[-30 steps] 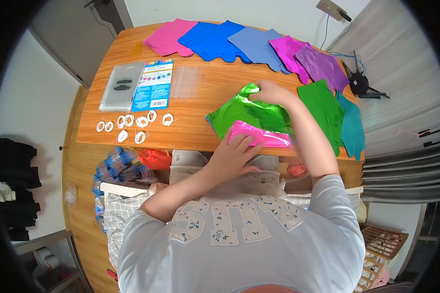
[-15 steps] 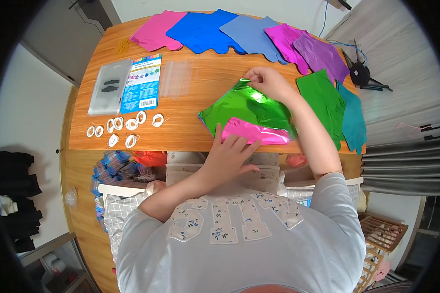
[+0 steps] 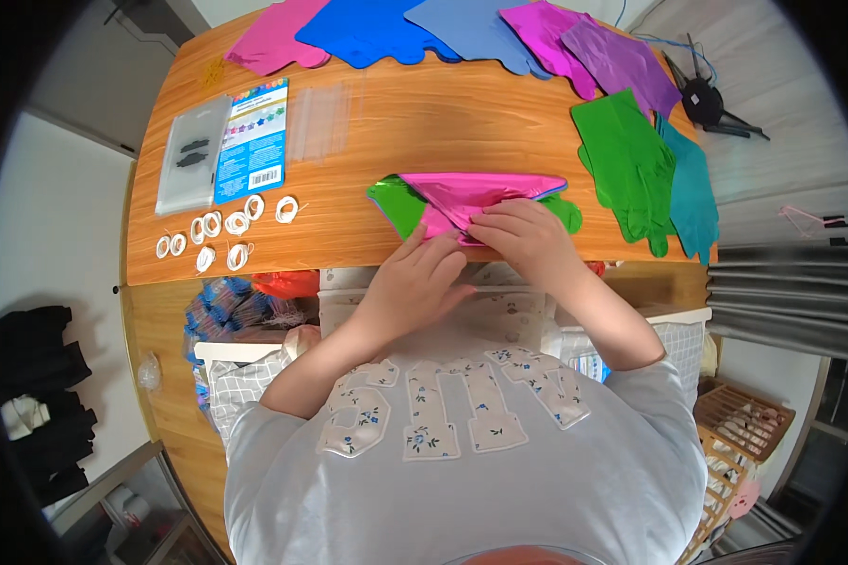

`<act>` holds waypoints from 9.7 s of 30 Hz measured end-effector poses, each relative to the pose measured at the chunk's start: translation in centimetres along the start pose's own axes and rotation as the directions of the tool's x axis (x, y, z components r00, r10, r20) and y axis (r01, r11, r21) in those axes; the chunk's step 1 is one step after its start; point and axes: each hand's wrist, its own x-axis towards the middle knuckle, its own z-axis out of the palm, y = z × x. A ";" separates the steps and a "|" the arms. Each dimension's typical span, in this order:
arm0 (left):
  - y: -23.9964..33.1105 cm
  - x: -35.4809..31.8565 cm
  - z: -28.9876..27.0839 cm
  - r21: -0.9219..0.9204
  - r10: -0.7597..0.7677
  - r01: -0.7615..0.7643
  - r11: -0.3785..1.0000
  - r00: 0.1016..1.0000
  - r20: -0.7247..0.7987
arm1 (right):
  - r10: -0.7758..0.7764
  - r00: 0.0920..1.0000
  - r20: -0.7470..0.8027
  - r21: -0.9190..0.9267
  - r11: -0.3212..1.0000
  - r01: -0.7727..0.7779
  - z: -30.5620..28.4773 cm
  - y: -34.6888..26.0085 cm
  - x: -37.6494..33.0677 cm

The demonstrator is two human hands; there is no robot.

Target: Folding colorful plastic sheets into specific geometric shapes.

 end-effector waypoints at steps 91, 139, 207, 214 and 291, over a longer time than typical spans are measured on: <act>-1.4 6.5 1.1 0.372 -0.263 0.232 0.899 0.964 0.034 | 0.711 0.651 -0.265 0.063 0.687 -0.724 0.8 1.7 -2.2; -1.5 1.9 -1.7 0.167 0.203 -0.252 0.953 0.944 0.260 | 0.356 0.892 -0.278 0.388 0.891 -0.235 1.3 -3.3 -8.0; 0.6 -7.3 5.2 -0.860 -0.641 0.509 -0.045 0.645 0.415 | 0.642 0.375 0.669 0.531 -0.059 -0.845 1.3 -7.0 -5.3; 0.9 -4.6 3.1 -0.893 -0.703 0.320 -0.315 0.554 0.446 | 0.747 0.657 0.099 0.800 0.333 -0.500 3.1 -8.2 -6.2; -3.1 -1.2 -4.0 -0.117 -0.200 0.186 0.976 0.973 -0.119 | 0.566 0.752 -0.339 0.678 0.701 -0.222 2.0 0.5 -4.7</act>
